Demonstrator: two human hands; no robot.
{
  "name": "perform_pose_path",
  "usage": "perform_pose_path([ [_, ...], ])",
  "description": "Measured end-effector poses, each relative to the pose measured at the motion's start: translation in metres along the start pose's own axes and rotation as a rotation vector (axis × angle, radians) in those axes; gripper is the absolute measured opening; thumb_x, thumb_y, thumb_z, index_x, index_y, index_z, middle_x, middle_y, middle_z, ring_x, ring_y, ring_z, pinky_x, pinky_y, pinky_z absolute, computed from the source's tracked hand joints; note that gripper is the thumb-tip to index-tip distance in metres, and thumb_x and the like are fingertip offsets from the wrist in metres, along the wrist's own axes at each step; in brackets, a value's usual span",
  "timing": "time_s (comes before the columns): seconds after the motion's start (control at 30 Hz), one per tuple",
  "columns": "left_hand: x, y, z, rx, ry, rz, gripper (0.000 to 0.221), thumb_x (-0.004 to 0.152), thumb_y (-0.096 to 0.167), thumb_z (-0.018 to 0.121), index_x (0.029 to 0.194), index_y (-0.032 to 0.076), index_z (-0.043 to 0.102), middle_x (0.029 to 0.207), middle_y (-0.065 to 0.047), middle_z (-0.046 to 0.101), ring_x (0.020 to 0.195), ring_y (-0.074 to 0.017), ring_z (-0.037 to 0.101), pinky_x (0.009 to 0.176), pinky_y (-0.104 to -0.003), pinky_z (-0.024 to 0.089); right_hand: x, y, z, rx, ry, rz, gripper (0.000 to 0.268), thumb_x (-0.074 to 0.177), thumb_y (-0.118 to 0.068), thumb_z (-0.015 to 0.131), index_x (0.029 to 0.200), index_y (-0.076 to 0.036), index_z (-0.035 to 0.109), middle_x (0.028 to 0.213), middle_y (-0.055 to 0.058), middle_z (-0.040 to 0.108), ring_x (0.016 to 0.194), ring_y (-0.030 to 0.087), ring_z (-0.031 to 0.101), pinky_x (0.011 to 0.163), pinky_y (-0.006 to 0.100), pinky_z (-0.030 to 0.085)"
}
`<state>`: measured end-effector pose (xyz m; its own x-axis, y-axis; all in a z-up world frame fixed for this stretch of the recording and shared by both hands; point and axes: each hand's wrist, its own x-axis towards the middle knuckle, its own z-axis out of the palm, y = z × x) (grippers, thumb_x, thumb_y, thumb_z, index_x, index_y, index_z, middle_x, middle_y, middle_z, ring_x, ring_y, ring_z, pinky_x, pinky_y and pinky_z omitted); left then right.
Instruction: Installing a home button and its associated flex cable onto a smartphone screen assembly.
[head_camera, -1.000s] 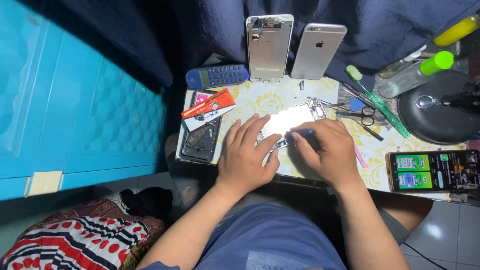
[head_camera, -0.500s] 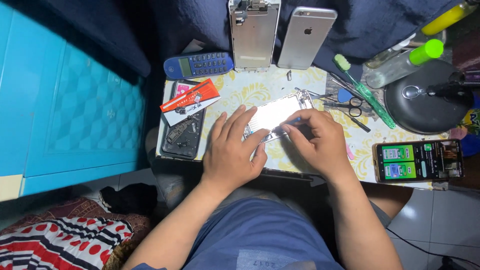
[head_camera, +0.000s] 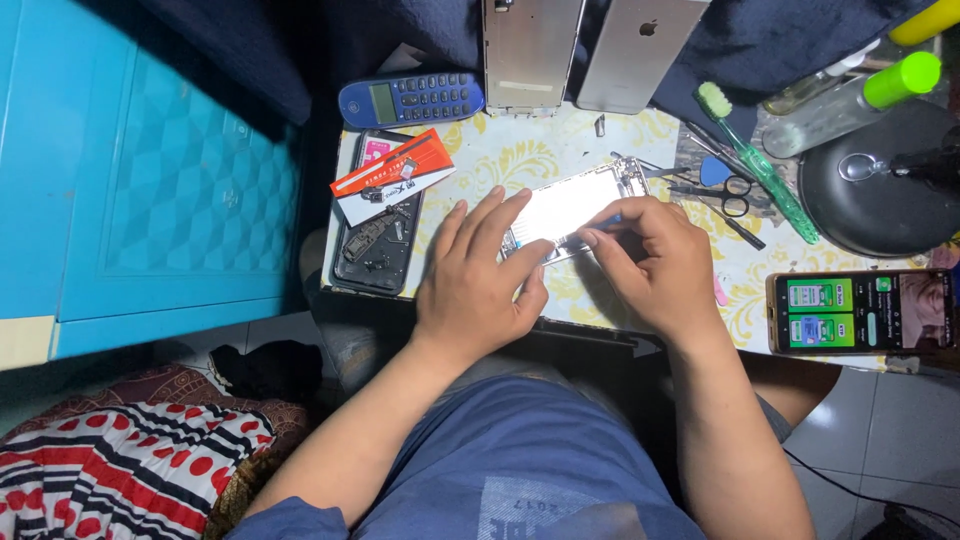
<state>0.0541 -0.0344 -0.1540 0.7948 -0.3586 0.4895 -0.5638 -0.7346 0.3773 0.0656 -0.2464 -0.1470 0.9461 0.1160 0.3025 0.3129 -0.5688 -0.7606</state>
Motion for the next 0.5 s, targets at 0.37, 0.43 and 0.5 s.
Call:
perform_pose_path([
  [0.37,0.0005,0.0001,-0.0011,-0.010,-0.024,-0.007,0.022,0.089,0.019,0.060,0.103,0.018,0.077,0.138,-0.017,0.056,0.135,-0.0412,0.054,0.112,-0.061,0.035,0.0005,0.0096,0.0022,-0.007,0.016,-0.082,0.011,0.096,-0.018,0.079,0.099,-0.009,0.073,0.080,0.010,0.075,0.083,0.036,0.072,0.085,0.044,0.055],
  [0.43,0.0003,0.0002,-0.0003,-0.007,-0.026,-0.005,0.022,0.089,0.019,0.060,0.103,0.018,0.077,0.137,-0.017,0.056,0.135,-0.0414,0.054,0.112,-0.061,0.036,0.0012,0.0076,0.0017,-0.004,0.021,-0.089,0.011,0.097,-0.019,0.079,0.099,-0.009,0.073,0.080,0.010,0.075,0.084,0.036,0.072,0.086,0.043,0.054],
  [0.5,-0.0003,-0.0001,0.0013,0.005,-0.012,-0.002,0.022,0.089,0.020,0.060,0.104,0.018,0.076,0.138,-0.016,0.056,0.136,-0.0405,0.053,0.112,-0.061,0.035,0.0028,0.0028,0.0002,0.017,0.009,-0.105,0.009,0.097,-0.017,0.077,0.096,-0.009,0.073,0.081,0.009,0.075,0.084,0.036,0.073,0.085,0.044,0.054],
])
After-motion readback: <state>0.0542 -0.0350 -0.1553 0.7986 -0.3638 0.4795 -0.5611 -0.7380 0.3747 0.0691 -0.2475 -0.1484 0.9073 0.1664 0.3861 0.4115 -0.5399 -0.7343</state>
